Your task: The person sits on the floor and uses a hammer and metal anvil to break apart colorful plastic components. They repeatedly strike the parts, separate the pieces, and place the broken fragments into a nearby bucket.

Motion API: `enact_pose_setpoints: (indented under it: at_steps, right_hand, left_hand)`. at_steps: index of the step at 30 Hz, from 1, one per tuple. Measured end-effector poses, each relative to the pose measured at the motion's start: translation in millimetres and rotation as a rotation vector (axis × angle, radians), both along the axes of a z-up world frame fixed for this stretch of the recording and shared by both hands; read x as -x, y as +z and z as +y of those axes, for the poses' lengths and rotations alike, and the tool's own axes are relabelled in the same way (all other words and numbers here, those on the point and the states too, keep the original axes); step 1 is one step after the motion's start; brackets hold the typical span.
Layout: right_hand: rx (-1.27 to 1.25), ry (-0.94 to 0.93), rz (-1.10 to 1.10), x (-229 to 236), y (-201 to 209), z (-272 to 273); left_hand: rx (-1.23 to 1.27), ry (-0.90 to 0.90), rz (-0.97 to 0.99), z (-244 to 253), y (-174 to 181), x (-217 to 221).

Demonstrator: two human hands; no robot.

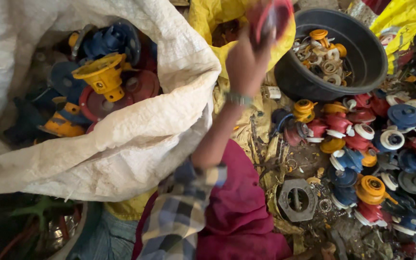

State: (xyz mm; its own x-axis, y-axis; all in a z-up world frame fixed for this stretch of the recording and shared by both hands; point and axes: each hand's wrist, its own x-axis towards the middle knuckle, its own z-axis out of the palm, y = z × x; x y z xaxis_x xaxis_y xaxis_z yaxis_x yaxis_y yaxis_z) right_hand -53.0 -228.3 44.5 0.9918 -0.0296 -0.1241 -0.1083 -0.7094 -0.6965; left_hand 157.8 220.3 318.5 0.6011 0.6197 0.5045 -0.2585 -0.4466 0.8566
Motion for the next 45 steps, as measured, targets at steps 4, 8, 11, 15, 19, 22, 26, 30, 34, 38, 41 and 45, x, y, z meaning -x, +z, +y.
enact_pose_setpoints:
  at_steps: [4, 8, 11, 15, 19, 22, 26, 30, 34, 38, 41, 45]
  right_hand:
    - [-0.098, -0.125, 0.003, 18, -1, -7]
    - [-0.208, -0.321, -0.042, 90, -13, -29]
    - [0.065, -0.213, -0.285, 134, -27, -55]
    - [-0.517, -0.659, -0.193, 142, -57, -63]
    - [-1.092, -1.024, 0.008, 141, -64, -57]
    - [-0.755, -0.894, -0.131, 137, -50, -40]
    - [-0.789, -0.918, -0.294, 124, -8, -14]
    - [-0.586, -0.854, -0.262, 110, 55, -12]
    - [-0.282, -0.496, -0.272, 78, 100, -48]
    - [0.032, -0.198, -0.175, 21, 80, -67]
    - [0.304, 0.005, -0.305, -16, 29, -59]
    - [0.489, -0.014, -0.131, -34, -5, -51]
  left_hand:
    - [-0.273, 0.143, 0.139, 25, 11, -41]
    - [-0.364, -0.018, 0.066, -20, -22, -23]
    - [-0.322, -0.375, 0.103, -70, -63, 9]
    - [-0.586, -0.813, 0.653, -129, -125, 50]
    - [-1.109, -1.105, 0.983, -158, -194, 61]
    - [-1.186, -1.070, 1.046, -160, -232, 52]
    - [-1.267, -1.116, 0.990, -168, -258, 48]
    - [-1.192, -1.212, 0.911, -174, -256, 54]
    - [-1.167, -1.210, 0.899, -175, -242, 55]
    - [-1.149, -1.193, 0.934, -179, -239, 53]
    - [-1.103, -1.213, 0.950, -177, -245, 50]
    - [-1.138, -1.227, 0.932, -178, -256, 40]
